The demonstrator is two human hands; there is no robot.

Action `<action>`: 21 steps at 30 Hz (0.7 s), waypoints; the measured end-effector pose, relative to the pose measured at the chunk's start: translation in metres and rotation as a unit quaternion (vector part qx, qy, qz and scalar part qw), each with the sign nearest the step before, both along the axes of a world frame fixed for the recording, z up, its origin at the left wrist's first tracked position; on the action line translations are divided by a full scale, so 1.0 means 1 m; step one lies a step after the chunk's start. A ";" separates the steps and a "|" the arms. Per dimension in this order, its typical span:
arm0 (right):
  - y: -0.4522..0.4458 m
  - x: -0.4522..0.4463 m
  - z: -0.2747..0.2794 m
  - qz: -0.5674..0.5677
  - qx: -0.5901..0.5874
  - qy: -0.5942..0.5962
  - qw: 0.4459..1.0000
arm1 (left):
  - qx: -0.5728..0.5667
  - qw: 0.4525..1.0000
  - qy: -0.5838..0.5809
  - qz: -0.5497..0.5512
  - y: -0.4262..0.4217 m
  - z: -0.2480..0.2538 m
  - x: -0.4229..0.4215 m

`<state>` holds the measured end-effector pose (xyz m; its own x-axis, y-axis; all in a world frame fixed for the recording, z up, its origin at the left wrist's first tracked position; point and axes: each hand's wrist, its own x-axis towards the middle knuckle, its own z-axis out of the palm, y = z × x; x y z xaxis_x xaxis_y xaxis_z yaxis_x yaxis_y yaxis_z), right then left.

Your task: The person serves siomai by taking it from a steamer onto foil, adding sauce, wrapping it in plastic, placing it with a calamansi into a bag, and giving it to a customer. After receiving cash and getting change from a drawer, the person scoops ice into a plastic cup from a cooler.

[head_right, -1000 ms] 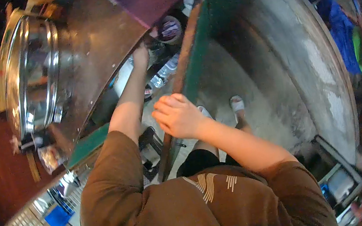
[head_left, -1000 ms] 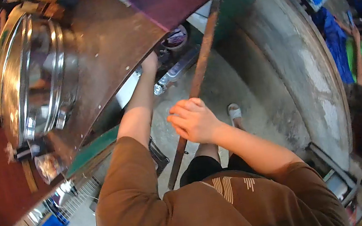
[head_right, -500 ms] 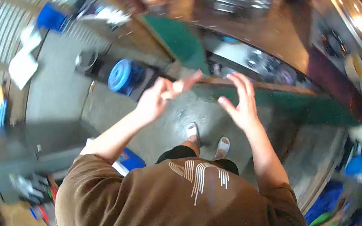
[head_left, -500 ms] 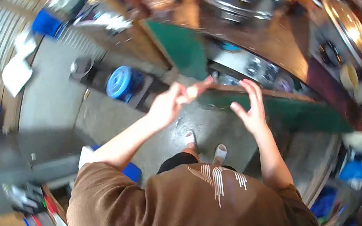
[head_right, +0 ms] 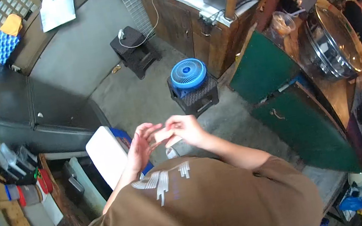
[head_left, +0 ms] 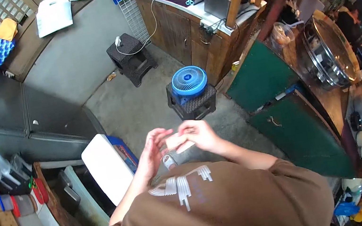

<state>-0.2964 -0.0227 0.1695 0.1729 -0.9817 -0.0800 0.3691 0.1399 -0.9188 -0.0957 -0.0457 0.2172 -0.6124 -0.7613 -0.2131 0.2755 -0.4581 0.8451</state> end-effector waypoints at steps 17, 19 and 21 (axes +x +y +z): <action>-0.377 -0.071 -0.153 -0.321 0.239 -0.181 0.898 | -0.072 0.961 -0.247 0.098 -0.402 -0.066 0.060; -0.427 -0.104 -0.197 -0.421 0.272 -0.221 0.837 | -0.026 0.956 -0.272 0.106 -0.449 -0.066 0.058; -0.477 -0.147 -0.227 -0.468 0.264 -0.287 0.793 | -0.020 0.952 -0.283 0.120 -0.499 -0.089 0.055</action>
